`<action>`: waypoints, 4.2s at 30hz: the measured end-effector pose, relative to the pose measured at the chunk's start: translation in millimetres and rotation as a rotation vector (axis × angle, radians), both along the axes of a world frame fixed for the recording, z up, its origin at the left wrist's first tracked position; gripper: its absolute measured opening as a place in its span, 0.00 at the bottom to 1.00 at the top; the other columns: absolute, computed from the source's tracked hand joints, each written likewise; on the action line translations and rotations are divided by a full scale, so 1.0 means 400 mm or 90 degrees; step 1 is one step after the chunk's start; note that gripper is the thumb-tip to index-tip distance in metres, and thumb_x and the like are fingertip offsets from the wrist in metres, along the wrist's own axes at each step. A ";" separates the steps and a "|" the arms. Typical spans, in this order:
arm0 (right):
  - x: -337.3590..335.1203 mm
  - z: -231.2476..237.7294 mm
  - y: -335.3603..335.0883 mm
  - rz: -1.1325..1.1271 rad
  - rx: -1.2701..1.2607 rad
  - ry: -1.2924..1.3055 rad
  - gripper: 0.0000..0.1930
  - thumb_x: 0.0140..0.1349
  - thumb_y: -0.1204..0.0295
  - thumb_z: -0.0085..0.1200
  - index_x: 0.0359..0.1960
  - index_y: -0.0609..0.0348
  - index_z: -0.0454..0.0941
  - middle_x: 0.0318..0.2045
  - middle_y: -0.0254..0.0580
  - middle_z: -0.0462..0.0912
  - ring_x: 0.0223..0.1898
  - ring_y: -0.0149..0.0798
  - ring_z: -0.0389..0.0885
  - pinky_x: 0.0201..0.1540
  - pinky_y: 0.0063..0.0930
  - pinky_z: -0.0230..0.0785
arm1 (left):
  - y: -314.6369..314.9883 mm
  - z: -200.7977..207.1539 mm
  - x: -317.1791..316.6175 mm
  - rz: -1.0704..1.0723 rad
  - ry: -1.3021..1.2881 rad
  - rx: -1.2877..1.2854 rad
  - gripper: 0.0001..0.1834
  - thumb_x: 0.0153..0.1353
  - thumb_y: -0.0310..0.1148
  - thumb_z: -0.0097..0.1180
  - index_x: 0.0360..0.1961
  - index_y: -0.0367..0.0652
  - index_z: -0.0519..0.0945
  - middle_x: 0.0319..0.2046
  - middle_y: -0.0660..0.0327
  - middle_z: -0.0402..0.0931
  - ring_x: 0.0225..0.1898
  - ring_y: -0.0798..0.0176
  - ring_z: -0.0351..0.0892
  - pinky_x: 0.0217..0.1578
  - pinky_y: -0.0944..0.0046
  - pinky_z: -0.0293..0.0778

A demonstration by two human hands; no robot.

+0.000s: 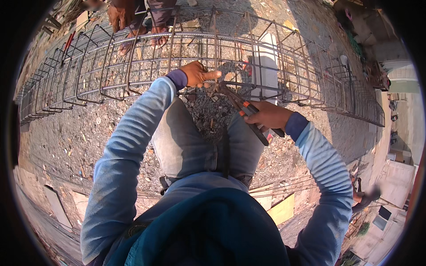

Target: The person uses pliers to twist and cut thin wire around metal bars to secure them into a rectangular cage structure.

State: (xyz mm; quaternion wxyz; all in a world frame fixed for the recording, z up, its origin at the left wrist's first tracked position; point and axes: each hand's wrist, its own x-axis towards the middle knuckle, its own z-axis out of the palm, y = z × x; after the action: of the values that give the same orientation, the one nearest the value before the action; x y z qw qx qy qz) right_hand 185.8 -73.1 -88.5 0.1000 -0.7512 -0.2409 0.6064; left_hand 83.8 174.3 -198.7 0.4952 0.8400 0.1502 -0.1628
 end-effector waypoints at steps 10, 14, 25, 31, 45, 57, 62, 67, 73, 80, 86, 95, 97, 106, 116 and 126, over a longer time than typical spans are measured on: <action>-0.100 0.076 0.064 0.451 0.082 -0.417 0.22 0.54 0.72 0.55 0.48 0.70 0.64 0.27 0.59 0.77 0.32 0.58 0.79 0.36 0.43 0.69 | 0.034 -0.089 0.015 -0.063 -0.069 0.055 0.45 0.52 0.74 0.42 0.24 0.36 0.84 0.10 0.57 0.71 0.15 0.63 0.73 0.28 0.60 0.74; -0.049 0.117 0.082 0.126 -0.007 -0.062 0.31 0.46 0.70 0.65 0.49 0.74 0.62 0.29 0.54 0.79 0.25 0.45 0.83 0.24 0.34 0.77 | 0.003 -0.018 0.002 -0.014 -0.029 0.001 0.48 0.48 0.78 0.40 0.23 0.35 0.83 0.13 0.57 0.75 0.16 0.64 0.75 0.26 0.59 0.76; -0.091 0.164 0.044 0.651 0.268 -0.853 0.22 0.48 0.71 0.57 0.44 0.67 0.67 0.30 0.48 0.75 0.28 0.46 0.79 0.30 0.41 0.71 | 0.012 0.015 -0.016 -0.055 -0.071 -0.038 0.47 0.47 0.76 0.45 0.19 0.32 0.82 0.14 0.57 0.76 0.14 0.66 0.74 0.25 0.60 0.77; -0.105 0.149 0.012 0.638 0.237 -0.863 0.17 0.53 0.71 0.53 0.43 0.66 0.68 0.29 0.48 0.74 0.28 0.47 0.78 0.29 0.44 0.71 | 0.028 -0.071 0.010 -0.056 -0.095 0.010 0.45 0.48 0.76 0.46 0.22 0.36 0.83 0.13 0.59 0.75 0.15 0.67 0.74 0.28 0.64 0.75; -0.063 0.205 0.078 0.166 -0.072 -0.239 0.19 0.53 0.59 0.53 0.31 0.67 0.75 0.22 0.48 0.78 0.25 0.45 0.80 0.35 0.39 0.74 | 0.002 -0.016 0.001 -0.008 -0.043 -0.003 0.48 0.45 0.79 0.43 0.21 0.36 0.83 0.13 0.58 0.75 0.16 0.67 0.75 0.21 0.63 0.73; -0.094 0.220 0.087 0.329 0.031 -0.314 0.19 0.56 0.65 0.57 0.38 0.70 0.66 0.26 0.52 0.77 0.22 0.44 0.80 0.27 0.38 0.72 | 0.007 -0.015 0.005 -0.017 -0.029 -0.004 0.47 0.50 0.76 0.42 0.20 0.35 0.83 0.13 0.56 0.76 0.16 0.65 0.75 0.21 0.60 0.75; -0.142 0.097 -0.031 -0.200 0.096 0.076 0.17 0.52 0.73 0.63 0.36 0.65 0.67 0.17 0.38 0.73 0.13 0.31 0.73 0.13 0.25 0.65 | 0.009 -0.010 -0.002 -0.009 -0.029 -0.034 0.45 0.50 0.74 0.45 0.19 0.33 0.82 0.13 0.56 0.75 0.15 0.66 0.74 0.20 0.62 0.74; -0.188 0.034 -0.063 -0.428 0.108 0.262 0.13 0.51 0.74 0.62 0.30 0.58 0.68 0.17 0.34 0.70 0.13 0.29 0.72 0.14 0.24 0.65 | 0.011 -0.020 0.006 0.025 0.005 -0.048 0.44 0.48 0.74 0.48 0.15 0.34 0.80 0.13 0.57 0.75 0.14 0.66 0.74 0.19 0.62 0.73; -0.239 -0.015 -0.084 -0.534 0.133 0.369 0.10 0.54 0.73 0.58 0.32 0.56 0.68 0.20 0.32 0.69 0.15 0.27 0.71 0.15 0.24 0.63 | 0.014 -0.024 0.000 0.032 0.011 -0.038 0.44 0.48 0.74 0.50 0.23 0.34 0.83 0.13 0.58 0.75 0.13 0.66 0.73 0.19 0.62 0.72; -0.277 -0.080 -0.101 -0.631 0.188 0.465 0.08 0.54 0.74 0.57 0.26 0.57 0.68 0.18 0.32 0.69 0.15 0.28 0.69 0.16 0.24 0.63 | 0.018 -0.040 0.005 -0.069 -0.047 0.068 0.38 0.54 0.71 0.46 0.36 0.43 0.84 0.13 0.60 0.73 0.15 0.68 0.75 0.27 0.64 0.76; -0.295 -0.121 -0.123 -0.675 0.217 0.603 0.08 0.57 0.70 0.55 0.26 0.55 0.68 0.18 0.30 0.68 0.15 0.26 0.68 0.16 0.23 0.62 | 0.010 -0.026 0.001 -0.016 0.001 0.022 0.49 0.47 0.79 0.40 0.26 0.36 0.85 0.16 0.55 0.78 0.19 0.62 0.78 0.30 0.57 0.77; -0.319 -0.153 -0.120 -0.670 0.265 0.616 0.08 0.56 0.70 0.54 0.26 0.53 0.67 0.18 0.29 0.68 0.15 0.26 0.68 0.16 0.24 0.63 | 0.011 -0.023 -0.017 -0.057 -0.054 0.055 0.48 0.49 0.77 0.43 0.31 0.34 0.85 0.17 0.56 0.78 0.23 0.62 0.80 0.32 0.58 0.76; -0.308 -0.172 -0.135 -0.657 0.276 0.622 0.08 0.56 0.70 0.54 0.27 0.54 0.67 0.18 0.29 0.68 0.15 0.26 0.68 0.16 0.24 0.63 | -0.008 -0.001 -0.025 -0.006 -0.057 0.060 0.47 0.49 0.76 0.44 0.31 0.35 0.85 0.16 0.56 0.78 0.23 0.61 0.81 0.32 0.58 0.76; -0.277 -0.198 -0.154 -0.613 0.319 0.650 0.09 0.53 0.69 0.56 0.31 0.57 0.69 0.20 0.33 0.71 0.15 0.29 0.70 0.18 0.25 0.65 | -0.235 -0.015 -0.176 0.256 -0.606 0.416 0.19 0.56 0.45 0.60 0.29 0.35 0.80 0.29 0.53 0.78 0.34 0.48 0.76 0.40 0.54 0.67; -0.284 -0.177 -0.178 -0.217 0.496 -0.171 0.21 0.58 0.63 0.54 0.46 0.65 0.67 0.30 0.55 0.78 0.28 0.52 0.80 0.30 0.40 0.72 | -0.343 0.039 -0.300 0.284 -0.169 -0.125 0.18 0.65 0.42 0.53 0.37 0.34 0.76 0.23 0.58 0.71 0.28 0.68 0.68 0.31 0.64 0.67; -0.305 -0.217 -0.183 -0.125 0.440 -0.191 0.24 0.62 0.61 0.50 0.51 0.69 0.64 0.37 0.66 0.77 0.35 0.63 0.78 0.38 0.50 0.70 | -0.341 0.178 -0.289 0.191 -0.105 -0.479 0.31 0.64 0.38 0.54 0.62 0.32 0.59 0.47 0.60 0.69 0.48 0.66 0.69 0.50 0.66 0.66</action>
State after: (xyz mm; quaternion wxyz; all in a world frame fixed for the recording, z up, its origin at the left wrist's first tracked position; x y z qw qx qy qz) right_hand 63.7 -146.3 -175.2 0.3683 -0.7730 -0.3702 0.3603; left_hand -31.9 38.1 -127.6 0.7964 0.5794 0.1609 -0.0644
